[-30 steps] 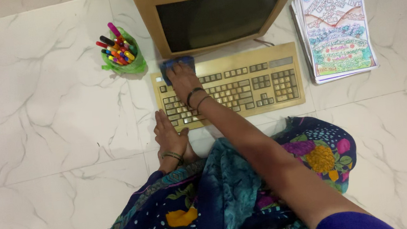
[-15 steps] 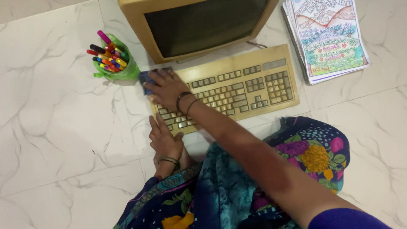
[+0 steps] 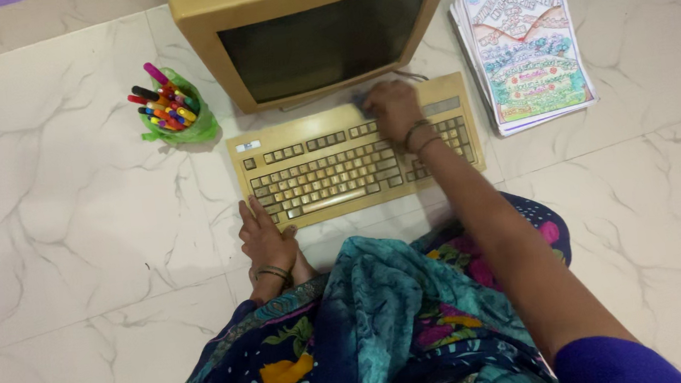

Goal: The person sits on the floor and wipes the screen and casing of an old beige CRT monitor with a blue cloth. They then wipe the keys and surface of the attached keyboard. Finally, they pick up a stack of papers and place a book on top of the keyboard.

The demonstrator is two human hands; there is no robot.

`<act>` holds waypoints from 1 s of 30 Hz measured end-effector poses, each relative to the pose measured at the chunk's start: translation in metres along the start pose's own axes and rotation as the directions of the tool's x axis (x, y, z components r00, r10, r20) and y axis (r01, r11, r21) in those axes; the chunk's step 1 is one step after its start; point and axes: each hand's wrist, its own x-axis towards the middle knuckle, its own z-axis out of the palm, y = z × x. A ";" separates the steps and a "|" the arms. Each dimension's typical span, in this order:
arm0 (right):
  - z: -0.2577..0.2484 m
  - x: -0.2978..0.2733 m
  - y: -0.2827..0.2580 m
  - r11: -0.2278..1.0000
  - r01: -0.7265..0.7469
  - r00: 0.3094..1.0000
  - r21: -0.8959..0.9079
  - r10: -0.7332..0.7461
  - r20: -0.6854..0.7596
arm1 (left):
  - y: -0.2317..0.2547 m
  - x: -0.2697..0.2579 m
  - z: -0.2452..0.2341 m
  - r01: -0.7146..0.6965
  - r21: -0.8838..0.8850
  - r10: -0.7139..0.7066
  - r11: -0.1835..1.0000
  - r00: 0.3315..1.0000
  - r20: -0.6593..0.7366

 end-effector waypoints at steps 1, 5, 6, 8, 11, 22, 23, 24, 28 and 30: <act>-0.010 -0.006 0.012 0.998 -0.042 0.999 -0.038 0.042 -0.006 | 0.000 -0.001 0.001 0.004 0.010 -0.004 1.000 1.000 -0.003; -0.048 -0.034 0.046 0.971 -0.209 0.963 -0.112 0.185 -0.194 | -0.002 0.000 0.003 0.000 0.014 0.001 1.000 1.000 -0.025; -0.053 -0.036 0.053 0.965 -0.234 0.953 -0.117 0.204 -0.223 | -0.003 0.001 0.004 -0.010 -0.001 0.010 1.000 0.999 -0.036; -0.057 -0.039 0.064 0.950 -0.285 0.929 -0.125 0.242 -0.279 | -0.004 0.002 0.006 -0.029 -0.030 0.028 0.999 0.998 -0.056; -0.053 -0.041 0.080 0.874 -0.430 0.894 -0.224 0.379 -0.238 | -0.007 0.002 0.009 -0.048 0.004 0.048 0.999 0.996 -0.070; -0.069 -0.128 0.097 0.593 -0.771 0.567 -0.232 0.806 0.171 | -0.004 0.001 0.007 -0.020 0.028 0.022 0.999 0.998 -0.056; -0.076 -0.134 0.091 0.550 -0.781 0.506 -0.294 0.835 0.218 | -0.003 0.002 0.007 -0.024 0.015 0.025 1.000 0.998 -0.055; -0.081 -0.141 0.084 0.549 -0.768 0.493 -0.330 0.835 0.243 | -0.004 0.002 0.007 -0.031 0.010 0.031 0.999 0.998 -0.049; -0.095 -0.154 0.052 0.591 -0.703 0.497 -0.395 0.806 0.322 | -0.006 0.002 0.007 -0.040 0.000 0.040 0.999 0.998 -0.055; -0.094 -0.155 0.037 0.598 -0.709 0.510 -0.374 0.801 0.314 | -0.005 0.003 0.008 -0.033 0.009 0.033 0.999 0.998 -0.062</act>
